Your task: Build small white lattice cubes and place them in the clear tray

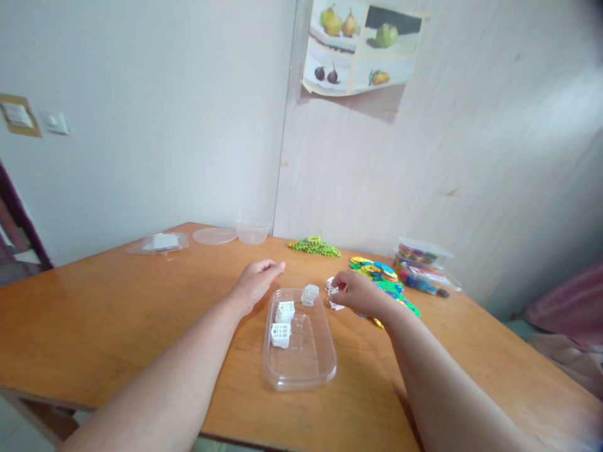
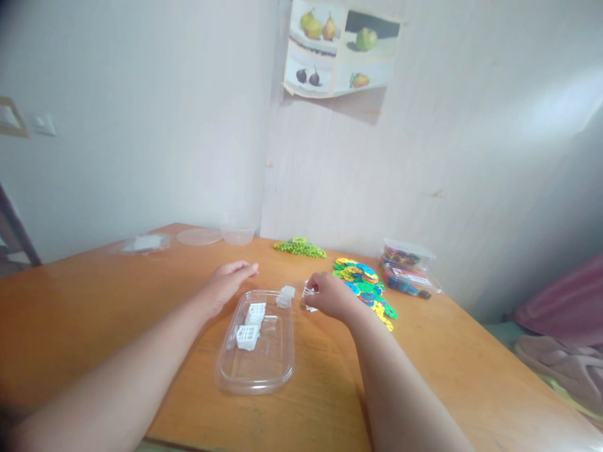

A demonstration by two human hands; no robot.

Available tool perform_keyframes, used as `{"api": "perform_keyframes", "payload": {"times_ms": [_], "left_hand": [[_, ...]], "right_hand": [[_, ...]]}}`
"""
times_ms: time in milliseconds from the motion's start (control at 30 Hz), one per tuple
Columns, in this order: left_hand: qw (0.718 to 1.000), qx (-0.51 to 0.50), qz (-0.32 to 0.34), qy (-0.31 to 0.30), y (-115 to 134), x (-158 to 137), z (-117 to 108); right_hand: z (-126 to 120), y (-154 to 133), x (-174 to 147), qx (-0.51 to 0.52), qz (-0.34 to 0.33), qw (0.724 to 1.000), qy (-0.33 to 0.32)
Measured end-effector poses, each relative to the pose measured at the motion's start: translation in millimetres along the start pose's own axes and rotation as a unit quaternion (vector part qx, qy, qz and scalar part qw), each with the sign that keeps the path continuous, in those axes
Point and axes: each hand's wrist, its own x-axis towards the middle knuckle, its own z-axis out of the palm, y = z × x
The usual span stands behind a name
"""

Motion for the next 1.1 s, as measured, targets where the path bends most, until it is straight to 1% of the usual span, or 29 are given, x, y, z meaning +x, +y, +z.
{"api": "perform_keyframes", "payload": {"times_ms": [100,200,333,433,500,633,833,933,1100], "left_hand": [[0.999,-0.017,0.010,-0.026,4,-3,0],[0.997,-0.040,0.025,-0.066,9,-6,1],[0.990,-0.068,0.029,-0.122,15,-10,1],[0.983,-0.091,0.033,-0.156,19,-13,1],[0.979,-0.102,0.035,-0.170,21,-15,1],[0.973,-0.132,0.036,-0.183,22,-18,1],[0.973,-0.152,0.015,-0.171,21,-16,-1],[0.976,-0.149,0.015,-0.158,20,-14,-2],[0.978,-0.139,0.020,-0.152,21,-15,-1]], "right_hand": [[-6,-15,-4,0.062,-0.026,0.994,0.081],[-8,-33,-9,0.126,-0.061,0.982,0.126],[-3,-56,-14,0.194,-0.112,0.964,0.146],[4,-68,-16,0.256,-0.123,0.946,0.155],[8,-73,-16,0.274,-0.121,0.940,0.166],[16,-75,-15,0.251,-0.122,0.942,0.185],[26,-71,-14,0.210,-0.120,0.951,0.195],[26,-71,-14,0.173,-0.127,0.955,0.204],[18,-74,-16,0.103,-0.154,0.957,0.223]]}}
